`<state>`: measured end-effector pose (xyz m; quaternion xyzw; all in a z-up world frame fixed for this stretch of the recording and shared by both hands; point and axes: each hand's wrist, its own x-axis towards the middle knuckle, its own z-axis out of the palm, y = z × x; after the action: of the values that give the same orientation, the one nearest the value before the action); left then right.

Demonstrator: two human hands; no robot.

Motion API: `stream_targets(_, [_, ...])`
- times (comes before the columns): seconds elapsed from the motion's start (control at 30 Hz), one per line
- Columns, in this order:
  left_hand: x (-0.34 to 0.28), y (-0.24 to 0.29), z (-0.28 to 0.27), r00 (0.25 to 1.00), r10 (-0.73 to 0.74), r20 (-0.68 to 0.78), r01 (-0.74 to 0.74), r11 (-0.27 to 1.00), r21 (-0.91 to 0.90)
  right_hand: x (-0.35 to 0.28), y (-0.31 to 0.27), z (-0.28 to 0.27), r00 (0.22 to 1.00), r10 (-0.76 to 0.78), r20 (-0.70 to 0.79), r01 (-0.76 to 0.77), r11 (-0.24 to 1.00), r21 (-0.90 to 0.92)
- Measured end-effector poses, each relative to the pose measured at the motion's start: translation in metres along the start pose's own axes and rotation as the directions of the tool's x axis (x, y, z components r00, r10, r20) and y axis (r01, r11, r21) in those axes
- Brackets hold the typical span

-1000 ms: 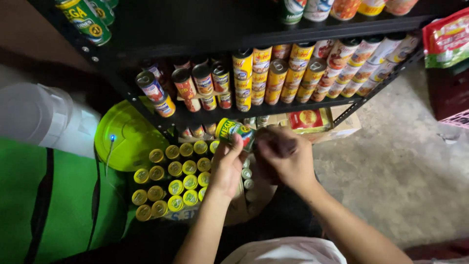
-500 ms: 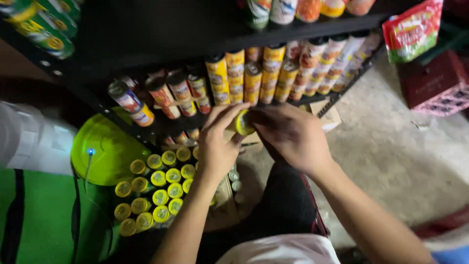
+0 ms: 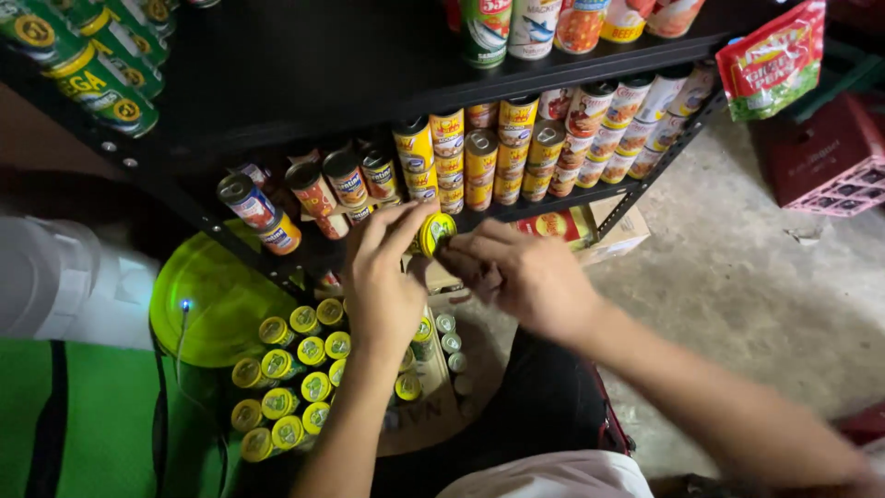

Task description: The recorder wipes canned goods with a cloth and organizes them onto a metal storage shelf.

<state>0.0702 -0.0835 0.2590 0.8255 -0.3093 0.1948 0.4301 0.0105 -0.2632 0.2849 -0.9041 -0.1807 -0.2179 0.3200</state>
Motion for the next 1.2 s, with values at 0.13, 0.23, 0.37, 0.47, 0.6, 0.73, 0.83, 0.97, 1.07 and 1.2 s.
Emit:
stream_targets(0.13, [-0.005, -0.012, 0.010, 0.995, 0.037, 0.097, -0.039, 0.999, 0.013, 0.010, 0.018, -0.015, 0.977, -0.197, 0.085, 0.215, 0.904, -0.369])
stream_targets(0.23, [-0.002, -0.019, 0.014, 0.992, 0.039, 0.122, -0.042, 0.999, 0.022, 0.019, 0.021, -0.017, 0.914, -0.392, 0.106, 0.395, 0.797, -0.458])
stream_targets(0.37, [0.000, -0.010, 0.006, 0.992, 0.015, 0.129, -0.021, 0.999, 0.046, 0.018, 0.016, -0.015, 0.928, -0.362, 0.090, 0.364, 0.826, -0.430])
stream_targets(0.47, [0.002, 0.000, 0.002, 0.998, 0.000, 0.068, -0.005, 0.998, 0.070, 0.008, 0.014, -0.001, 0.999, -0.039, -0.001, 0.036, 0.927, -0.373])
stream_targets(0.6, [0.004, 0.001, 0.007, 0.999, -0.012, 0.042, 0.010, 0.999, 0.048, 0.004, -0.013, -0.001, 0.997, 0.071, -0.012, -0.068, 0.985, 0.162])
stream_targets(0.73, [0.016, 0.010, 0.000, 1.000, 0.013, 0.019, -0.011, 0.990, -0.139, 0.009, -0.012, 0.007, 0.749, 0.662, 0.022, -0.484, 0.525, 0.700])
stream_targets(0.83, [0.030, 0.007, 0.001, 0.986, -0.137, -0.099, 0.102, 0.949, -0.297, -0.004, 0.001, 0.010, 0.581, 0.812, 0.058, -0.493, 0.294, 0.819])
stream_targets(0.97, [0.062, -0.029, -0.002, 0.957, -0.211, -0.199, 0.085, 0.860, -0.503, -0.017, 0.007, 0.006, 0.460, 0.869, 0.184, -0.481, 0.069, 0.874])
stream_targets(1.07, [0.109, -0.049, -0.017, 0.974, -0.178, -0.143, 0.033, 0.728, -0.684, -0.023, 0.009, -0.009, 0.451, 0.833, 0.320, -0.541, -0.030, 0.841])
stream_targets(1.2, [0.171, -0.101, -0.017, 0.989, -0.089, -0.117, 0.023, 0.879, -0.476, -0.037, 0.015, -0.007, 0.435, 0.828, 0.354, -0.392, -0.180, 0.902])
